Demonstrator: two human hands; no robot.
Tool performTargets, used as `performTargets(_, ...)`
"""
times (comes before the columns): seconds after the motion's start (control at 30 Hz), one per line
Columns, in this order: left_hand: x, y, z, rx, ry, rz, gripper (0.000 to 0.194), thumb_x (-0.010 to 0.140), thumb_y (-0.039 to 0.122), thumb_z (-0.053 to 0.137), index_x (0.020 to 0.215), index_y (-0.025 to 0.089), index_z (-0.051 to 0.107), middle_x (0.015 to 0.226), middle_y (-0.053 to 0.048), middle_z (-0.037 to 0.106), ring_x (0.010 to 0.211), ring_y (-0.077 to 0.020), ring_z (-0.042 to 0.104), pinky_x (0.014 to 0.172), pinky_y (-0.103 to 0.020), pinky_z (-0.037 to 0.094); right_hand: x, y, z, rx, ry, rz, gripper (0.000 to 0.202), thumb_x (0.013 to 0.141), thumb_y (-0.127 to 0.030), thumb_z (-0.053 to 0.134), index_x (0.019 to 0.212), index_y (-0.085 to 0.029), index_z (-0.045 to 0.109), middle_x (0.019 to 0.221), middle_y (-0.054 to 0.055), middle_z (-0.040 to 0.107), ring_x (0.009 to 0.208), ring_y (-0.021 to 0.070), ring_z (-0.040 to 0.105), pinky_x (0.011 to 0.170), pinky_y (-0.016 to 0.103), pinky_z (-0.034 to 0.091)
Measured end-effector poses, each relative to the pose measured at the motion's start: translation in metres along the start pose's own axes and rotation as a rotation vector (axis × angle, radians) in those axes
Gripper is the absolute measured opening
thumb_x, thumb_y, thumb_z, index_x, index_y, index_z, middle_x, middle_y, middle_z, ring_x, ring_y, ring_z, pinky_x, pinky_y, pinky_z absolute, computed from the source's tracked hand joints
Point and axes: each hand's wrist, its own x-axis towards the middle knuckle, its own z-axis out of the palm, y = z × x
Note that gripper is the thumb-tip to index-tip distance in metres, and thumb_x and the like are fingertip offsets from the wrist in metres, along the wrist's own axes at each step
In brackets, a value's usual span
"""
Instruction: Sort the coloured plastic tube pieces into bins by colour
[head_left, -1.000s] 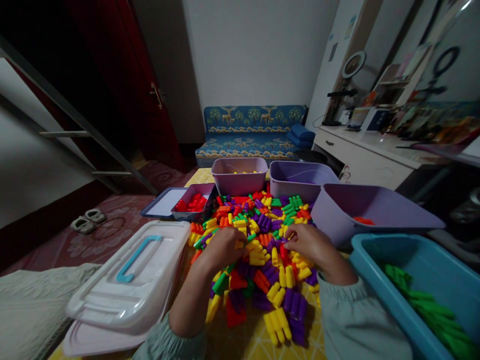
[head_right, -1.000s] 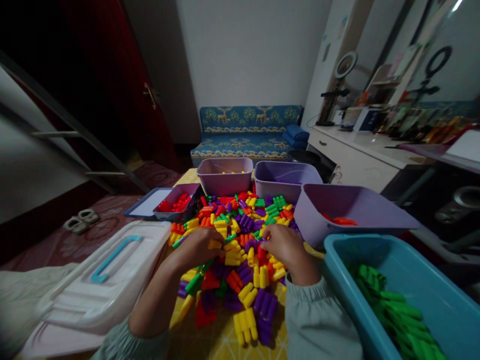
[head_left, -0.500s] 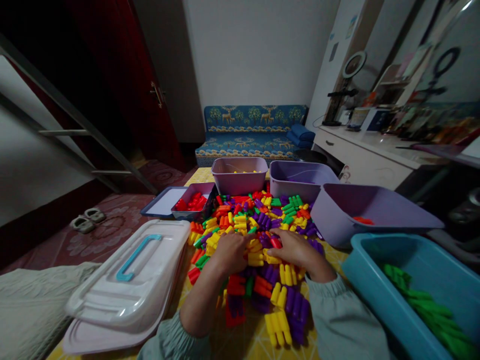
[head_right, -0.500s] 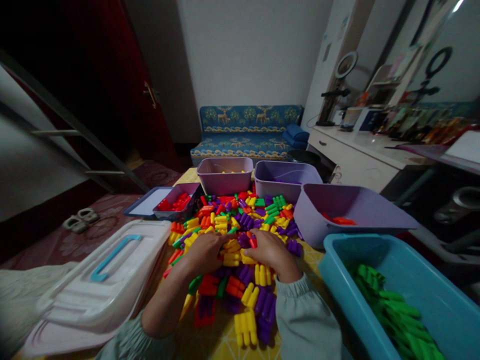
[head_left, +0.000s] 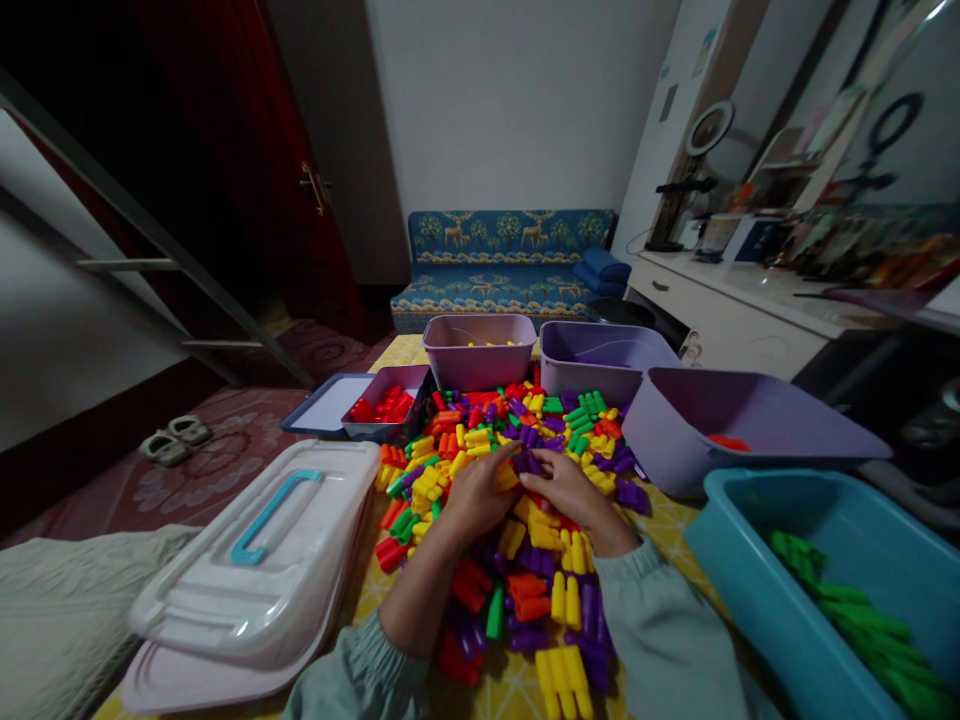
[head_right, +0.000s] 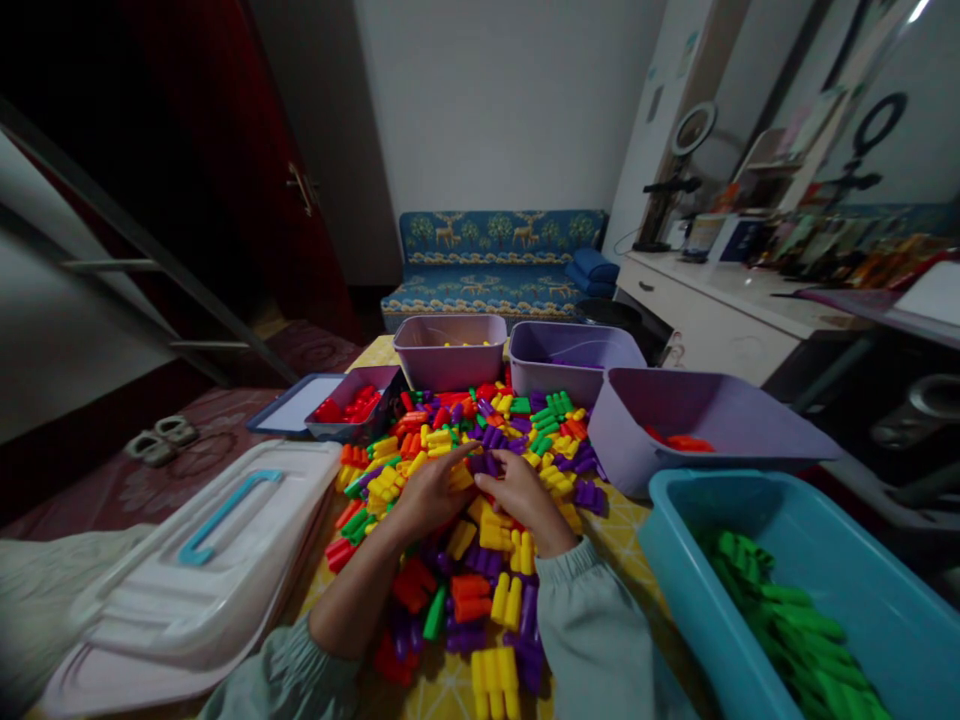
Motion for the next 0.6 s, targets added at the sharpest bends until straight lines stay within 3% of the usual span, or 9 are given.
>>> performTargets(0.1, 0.003, -0.002, 0.002, -0.293, 0.091, 0.009, 0.066, 0.071, 0.017, 0.065, 0.134, 0.025, 0.05, 0.116, -0.005, 0.066, 0.105, -0.025, 0.06, 0.09, -0.037, 0.047, -0.002, -0.009, 0.004, 0.146, -0.013, -0.03, 0.047, 0.064, -0.022, 0.066, 0.111, -0.018, 0.056, 0.075, -0.001, 0.065, 0.04, 0.0072, 0.052, 0.037, 0.018, 0.038)
performTargets(0.27, 0.01, -0.006, 0.003, -0.737, 0.173, -0.036, 0.072, 0.065, 0.015, 0.071, 0.134, 0.018, 0.05, 0.119, -0.01, 0.063, 0.102, -0.0236, 0.06, 0.088, -0.032, 0.049, -0.004, -0.022, 0.008, 0.284, 0.026, -0.132, 0.058, 0.058, -0.018, 0.067, 0.114, -0.02, 0.053, 0.101, 0.005, 0.065, 0.059, 0.0116, 0.065, 0.052, 0.023, 0.052)
performTargets(0.43, 0.012, -0.01, -0.004, -0.915, 0.214, -0.168, 0.078, 0.063, 0.023, 0.076, 0.135, 0.017, 0.048, 0.118, -0.009, 0.062, 0.09, -0.0198, 0.062, 0.078, -0.029, 0.051, -0.002, -0.02, 0.002, 0.294, 0.095, -0.21, 0.06, 0.064, -0.026, 0.067, 0.121, -0.021, 0.051, 0.114, 0.008, 0.061, 0.056, 0.0085, 0.061, 0.056, 0.025, 0.053)
performTargets(0.53, 0.01, -0.01, -0.008, -1.005, 0.245, -0.227, 0.078, 0.063, 0.027, 0.078, 0.135, 0.018, 0.048, 0.103, -0.006, 0.065, 0.079, -0.0161, 0.062, 0.069, -0.026, 0.051, 0.0, -0.017, -0.002, 0.199, 0.164, -0.234, 0.054, 0.067, -0.03, 0.067, 0.118, -0.019, 0.055, 0.111, 0.008, 0.063, 0.058, 0.0099, 0.061, 0.056, 0.026, 0.052)
performTargets(0.6, 0.009, -0.008, -0.008, -1.089, 0.248, -0.253, 0.081, 0.064, 0.029, 0.078, 0.137, 0.018, 0.044, 0.087, -0.003, 0.065, 0.068, -0.0128, 0.06, 0.064, -0.024, 0.05, 0.0, -0.017, -0.003, 0.149, 0.144, -0.231, 0.048, 0.069, -0.034, 0.067, 0.113, -0.019, 0.06, 0.106, 0.007, 0.066, 0.066, 0.0139, 0.064, 0.059, 0.027, 0.053)
